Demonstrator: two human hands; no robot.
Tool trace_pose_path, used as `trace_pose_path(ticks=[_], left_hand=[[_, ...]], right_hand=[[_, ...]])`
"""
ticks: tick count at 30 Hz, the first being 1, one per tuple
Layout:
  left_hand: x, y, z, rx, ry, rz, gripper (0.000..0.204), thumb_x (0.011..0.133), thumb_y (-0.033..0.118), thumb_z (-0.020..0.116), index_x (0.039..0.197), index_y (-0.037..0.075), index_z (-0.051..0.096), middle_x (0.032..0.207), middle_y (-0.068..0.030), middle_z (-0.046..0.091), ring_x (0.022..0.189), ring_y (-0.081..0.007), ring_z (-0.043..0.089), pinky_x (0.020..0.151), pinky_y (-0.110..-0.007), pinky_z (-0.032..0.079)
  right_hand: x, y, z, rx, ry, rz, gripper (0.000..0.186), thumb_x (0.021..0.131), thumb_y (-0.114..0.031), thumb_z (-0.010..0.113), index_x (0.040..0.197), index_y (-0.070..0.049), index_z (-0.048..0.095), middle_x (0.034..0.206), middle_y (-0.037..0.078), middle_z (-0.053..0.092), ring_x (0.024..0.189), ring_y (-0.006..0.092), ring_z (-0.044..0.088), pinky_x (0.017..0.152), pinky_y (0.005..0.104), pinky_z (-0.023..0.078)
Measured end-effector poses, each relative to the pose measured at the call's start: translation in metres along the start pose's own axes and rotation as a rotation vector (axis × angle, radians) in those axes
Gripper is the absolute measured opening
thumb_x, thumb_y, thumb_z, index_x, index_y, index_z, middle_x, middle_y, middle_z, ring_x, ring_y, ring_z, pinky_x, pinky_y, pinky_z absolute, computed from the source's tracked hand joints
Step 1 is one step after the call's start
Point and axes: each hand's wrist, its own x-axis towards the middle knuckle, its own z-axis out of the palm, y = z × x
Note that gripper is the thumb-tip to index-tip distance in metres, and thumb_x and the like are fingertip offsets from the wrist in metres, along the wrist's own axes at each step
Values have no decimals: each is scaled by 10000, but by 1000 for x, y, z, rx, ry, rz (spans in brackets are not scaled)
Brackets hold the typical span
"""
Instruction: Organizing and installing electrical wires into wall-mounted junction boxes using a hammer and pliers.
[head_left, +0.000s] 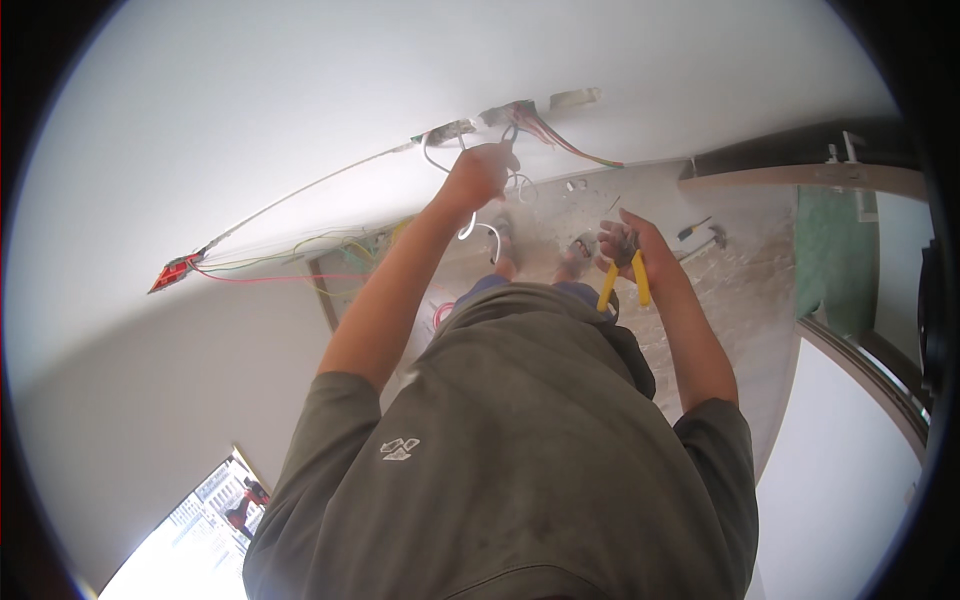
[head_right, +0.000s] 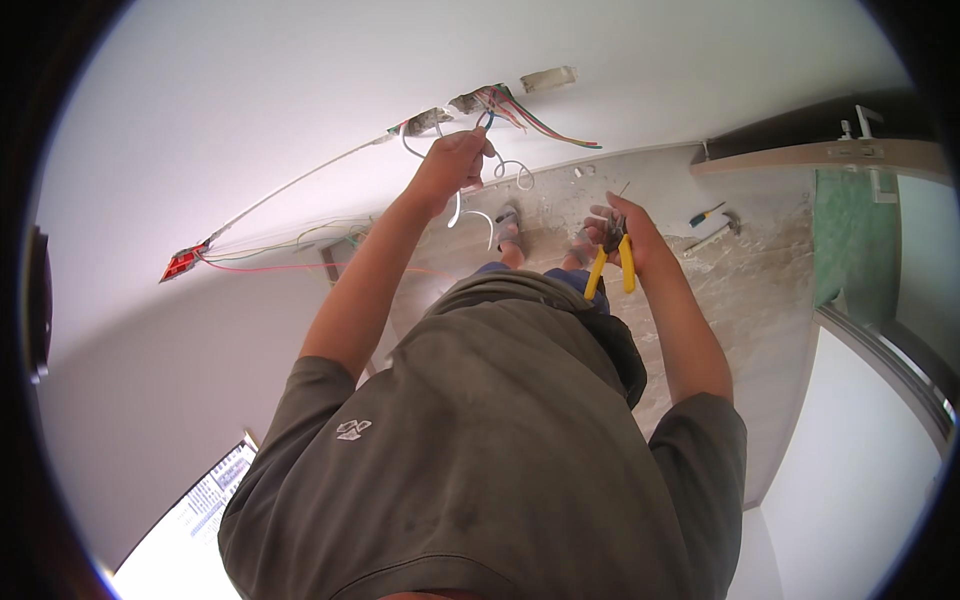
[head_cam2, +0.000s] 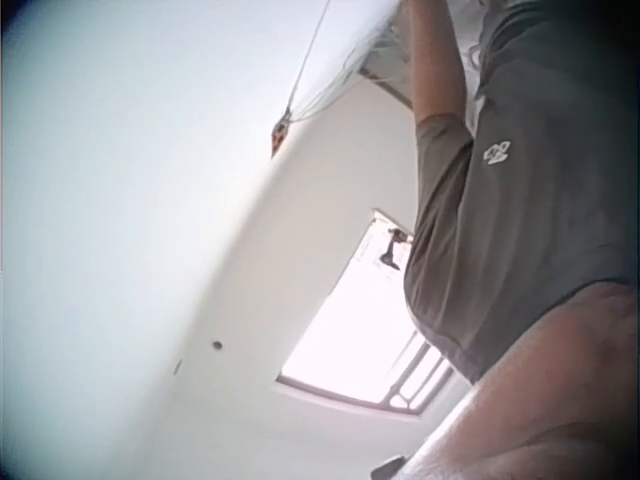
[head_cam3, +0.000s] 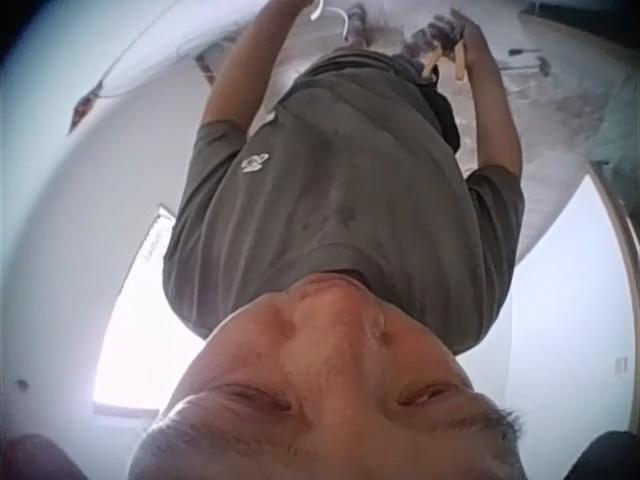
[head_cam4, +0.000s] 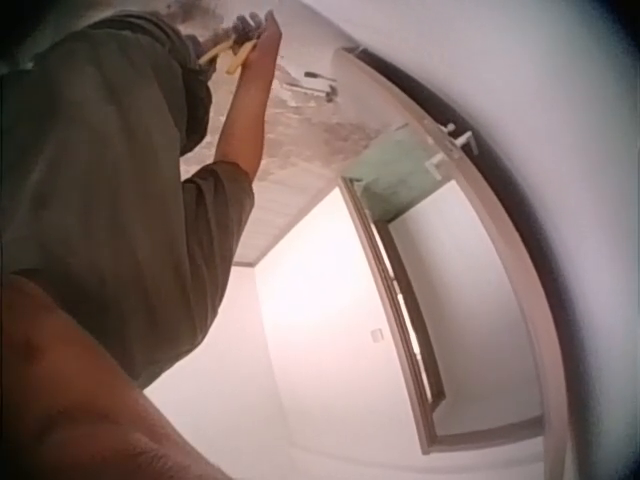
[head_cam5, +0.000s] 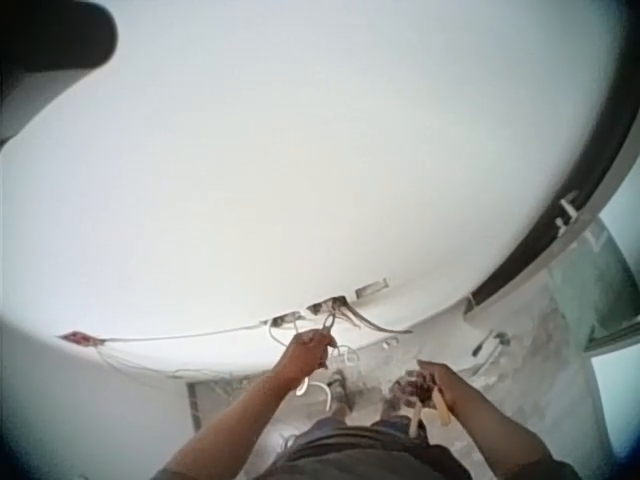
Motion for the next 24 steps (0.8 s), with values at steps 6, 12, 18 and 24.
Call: trace_pose_path(ticks=[6,12,18,24], left_hand=[[-6,-3,7,1026,249,266,152,891,125,492,919,-12,550,726,-184,634,697,-372,644,591,-440,520],[-15,2,23,863,376,175,203,963,197,472,1045,13,489,719,-219,641,689,-405,644,634,-495,505],[-21,11,17,1071,382,293,107,876,54,494,957,-14,502,770,-234,643,705,-399,647,632,-480,508],[-19,25,10,1247,165,328,123,838,14,491,950,-21,527,752,-230,637,711,-393,642,638,-472,504]], right_hand=[[19,19,-9,189,-152,8,413,927,-274,544,1196,30,463,1045,213,600,955,314,618,921,501,472],[21,7,-25,275,-258,-129,318,905,-216,556,1112,7,464,1080,247,577,998,370,609,925,585,457],[7,14,-25,330,-174,-17,255,904,-206,545,1048,-6,481,1142,263,510,1120,394,532,983,619,392],[-7,4,-21,333,-204,-21,223,905,-205,532,1011,-9,538,1184,283,494,1176,400,484,1015,627,354]])
